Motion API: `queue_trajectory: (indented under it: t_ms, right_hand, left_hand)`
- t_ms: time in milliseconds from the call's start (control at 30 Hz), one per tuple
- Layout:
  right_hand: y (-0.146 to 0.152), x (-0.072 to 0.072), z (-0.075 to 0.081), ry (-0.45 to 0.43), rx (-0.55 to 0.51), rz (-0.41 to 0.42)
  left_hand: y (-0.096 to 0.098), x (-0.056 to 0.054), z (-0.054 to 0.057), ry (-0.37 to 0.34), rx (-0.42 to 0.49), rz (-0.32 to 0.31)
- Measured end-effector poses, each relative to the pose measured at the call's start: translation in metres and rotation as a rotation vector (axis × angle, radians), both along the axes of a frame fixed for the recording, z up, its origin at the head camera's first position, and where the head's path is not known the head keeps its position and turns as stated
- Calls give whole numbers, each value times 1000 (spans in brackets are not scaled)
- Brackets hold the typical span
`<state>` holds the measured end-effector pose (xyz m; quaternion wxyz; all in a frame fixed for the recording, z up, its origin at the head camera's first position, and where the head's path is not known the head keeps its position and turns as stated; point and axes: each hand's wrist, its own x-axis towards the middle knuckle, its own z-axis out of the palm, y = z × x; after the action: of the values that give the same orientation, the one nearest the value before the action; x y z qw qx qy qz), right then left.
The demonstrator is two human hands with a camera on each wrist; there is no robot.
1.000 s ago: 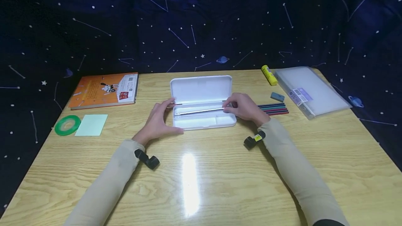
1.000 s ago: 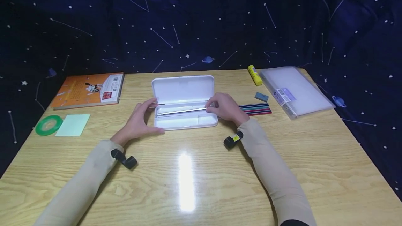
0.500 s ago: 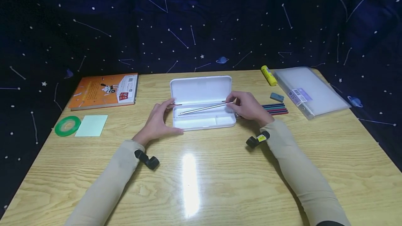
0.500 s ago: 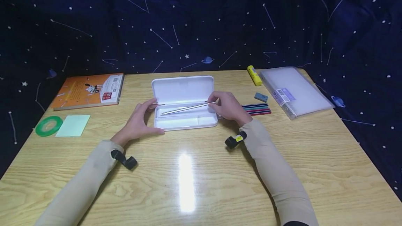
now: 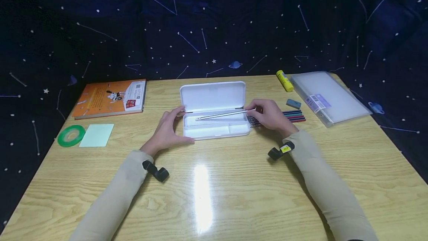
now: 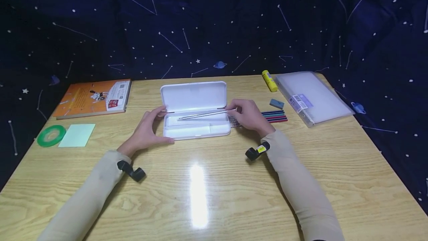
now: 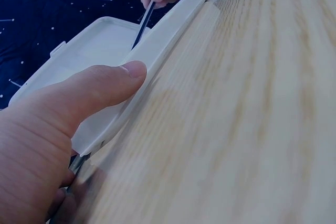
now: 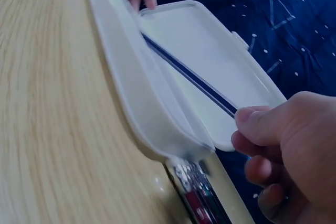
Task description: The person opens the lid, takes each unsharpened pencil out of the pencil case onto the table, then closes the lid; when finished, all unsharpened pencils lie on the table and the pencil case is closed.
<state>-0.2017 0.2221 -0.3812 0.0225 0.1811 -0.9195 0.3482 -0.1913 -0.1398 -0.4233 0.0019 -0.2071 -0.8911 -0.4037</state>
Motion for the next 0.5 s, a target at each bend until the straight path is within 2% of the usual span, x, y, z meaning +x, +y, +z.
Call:
queue_trajectory:
  t_ms: [267, 500]
  right_hand:
    - [32, 8, -4, -39, -111, -72]
    - [58, 36, 14, -46, -231, -117]
  left_hand:
    - [0, -1, -1, 8, 6, -3]
    - [-1, 1, 0, 4, 4, -8]
